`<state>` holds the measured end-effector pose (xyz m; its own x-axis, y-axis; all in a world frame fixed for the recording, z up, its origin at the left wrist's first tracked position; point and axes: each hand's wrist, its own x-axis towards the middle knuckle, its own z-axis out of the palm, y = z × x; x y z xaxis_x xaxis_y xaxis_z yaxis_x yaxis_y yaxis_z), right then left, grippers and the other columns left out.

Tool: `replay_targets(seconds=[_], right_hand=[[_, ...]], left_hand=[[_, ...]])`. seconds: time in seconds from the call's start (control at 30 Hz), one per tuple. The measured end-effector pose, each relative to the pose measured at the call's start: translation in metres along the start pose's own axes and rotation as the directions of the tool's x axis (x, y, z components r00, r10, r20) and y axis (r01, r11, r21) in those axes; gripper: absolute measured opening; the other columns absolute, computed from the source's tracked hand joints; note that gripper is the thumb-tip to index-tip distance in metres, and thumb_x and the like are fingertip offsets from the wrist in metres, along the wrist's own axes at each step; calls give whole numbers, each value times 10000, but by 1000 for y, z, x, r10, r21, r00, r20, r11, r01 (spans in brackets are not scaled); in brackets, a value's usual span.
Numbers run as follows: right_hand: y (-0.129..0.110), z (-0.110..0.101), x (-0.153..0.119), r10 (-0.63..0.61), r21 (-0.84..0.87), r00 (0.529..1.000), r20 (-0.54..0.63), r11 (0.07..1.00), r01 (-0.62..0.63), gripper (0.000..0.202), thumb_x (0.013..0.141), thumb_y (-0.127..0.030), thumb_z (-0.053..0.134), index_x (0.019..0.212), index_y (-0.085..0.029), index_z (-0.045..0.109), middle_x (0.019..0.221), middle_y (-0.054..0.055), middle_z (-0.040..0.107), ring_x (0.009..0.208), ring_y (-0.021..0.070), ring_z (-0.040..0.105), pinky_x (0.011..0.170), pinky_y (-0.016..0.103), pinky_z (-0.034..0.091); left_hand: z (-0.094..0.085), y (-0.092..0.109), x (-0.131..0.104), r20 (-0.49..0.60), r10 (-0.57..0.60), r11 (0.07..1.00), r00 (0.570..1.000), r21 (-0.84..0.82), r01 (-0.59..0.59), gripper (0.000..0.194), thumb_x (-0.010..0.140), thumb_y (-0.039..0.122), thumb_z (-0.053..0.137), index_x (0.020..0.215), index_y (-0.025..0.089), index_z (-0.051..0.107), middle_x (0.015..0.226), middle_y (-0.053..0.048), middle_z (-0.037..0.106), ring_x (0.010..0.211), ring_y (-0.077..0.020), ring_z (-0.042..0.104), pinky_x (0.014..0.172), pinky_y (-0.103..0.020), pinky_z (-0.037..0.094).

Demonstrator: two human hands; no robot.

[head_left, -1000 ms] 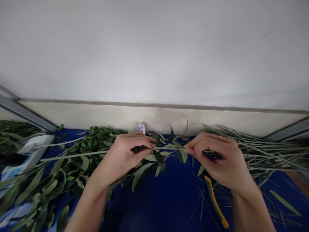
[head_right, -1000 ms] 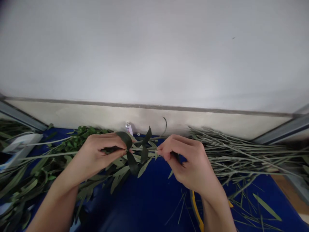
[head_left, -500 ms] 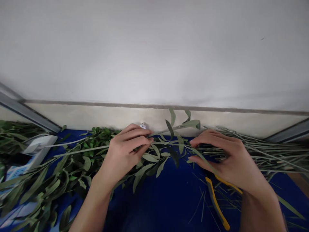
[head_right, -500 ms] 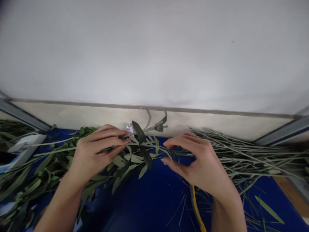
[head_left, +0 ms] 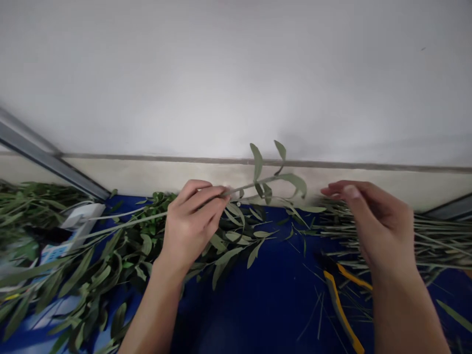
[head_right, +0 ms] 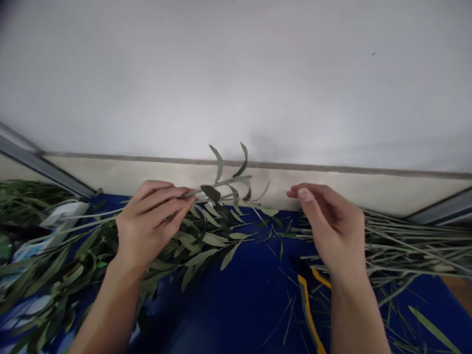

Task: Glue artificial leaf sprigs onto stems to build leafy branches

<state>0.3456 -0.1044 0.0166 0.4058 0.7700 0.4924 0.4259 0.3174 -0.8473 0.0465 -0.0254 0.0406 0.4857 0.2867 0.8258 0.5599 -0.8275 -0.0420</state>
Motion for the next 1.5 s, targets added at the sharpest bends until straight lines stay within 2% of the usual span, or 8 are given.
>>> replay_targets(seconds=[0.1, 0.37, 0.67, 0.83, 1.0, 1.27, 1.4, 1.5], right_hand=[[10, 4, 2, 134, 25, 988, -71, 991, -133, 222, 779, -386, 887, 890, -241, 760, 785, 35, 762, 698, 225, 722, 669, 356, 594], [15, -5, 3, 150, -45, 903, 402, 989, -144, 247, 871, -415, 794, 782, -198, 718, 707, 27, 718, 650, 185, 665, 603, 289, 521], [-5, -19, 4, 62, 96, 817, 573, 985, -142, 335, 994, -498, 631, 857, -210, 732, 816, 38, 734, 790, 192, 681, 725, 296, 525], [-8, -21, 1, 67, 185, 760, 647, 953, -241, 340, 980, -521, 653, 1152, -240, 736, 1038, 59, 795, 960, 224, 740, 841, 320, 562], [-9, -17, 0, 149, 101, 724, 674, 952, -289, 293, 962, -504, 678, 996, -218, 734, 770, 25, 765, 760, 201, 739, 718, 290, 553], [-7, -14, -1, 198, -24, 851, 487, 977, -214, 255, 887, -466, 765, 978, -234, 817, 872, 32, 792, 768, 207, 707, 647, 289, 523], [-12, -4, -2, 192, -106, 849, 493, 981, -161, 239, 929, -445, 711, 979, -248, 836, 877, 20, 808, 793, 213, 725, 670, 295, 527], [-18, 10, -5, 182, -118, 844, 504, 983, -142, 221, 948, -413, 681, 950, -248, 828, 901, 17, 816, 800, 212, 730, 685, 299, 532]], left_hand=[[-4, -8, -1, 39, -42, 996, 998, 78, 39, 141, 913, 111, 718, 826, 222, 706, 939, -48, 790, 884, -236, 682, 727, -399, 622], [-10, 18, 62, 318, -5, 998, 948, -57, 25, 49, 915, 155, 726, 874, 173, 746, 910, -59, 789, 883, -232, 707, 751, -358, 596], [17, 75, 141, 336, -345, 724, 877, -499, 476, 282, 863, 402, 809, 732, 158, 754, 710, -30, 733, 662, -152, 692, 571, -256, 601], [47, 82, 123, 363, -558, 289, 746, -758, 585, 240, 769, 347, 891, 871, 154, 794, 880, -56, 784, 801, -181, 752, 766, -340, 688], [64, 84, 89, 333, -769, -127, 545, -916, 381, 123, 728, 160, 899, 718, 161, 776, 957, -41, 800, 990, -186, 765, 1007, -375, 628], [62, 80, 28, 571, -678, -530, 463, -816, 231, 176, 858, 128, 797, 1005, 224, 800, 1273, -41, 758, 1313, -202, 648, 1142, -324, 519], [65, 69, 2, 614, -706, -586, 353, -787, 195, 213, 792, 107, 849, 943, 238, 778, 1138, -13, 796, 1139, -161, 730, 1025, -256, 576], [64, 63, -6, 637, -683, -589, 357, -770, 248, 347, 748, 147, 900, 1050, 265, 779, 1095, -18, 800, 1068, -151, 744, 959, -244, 599]])
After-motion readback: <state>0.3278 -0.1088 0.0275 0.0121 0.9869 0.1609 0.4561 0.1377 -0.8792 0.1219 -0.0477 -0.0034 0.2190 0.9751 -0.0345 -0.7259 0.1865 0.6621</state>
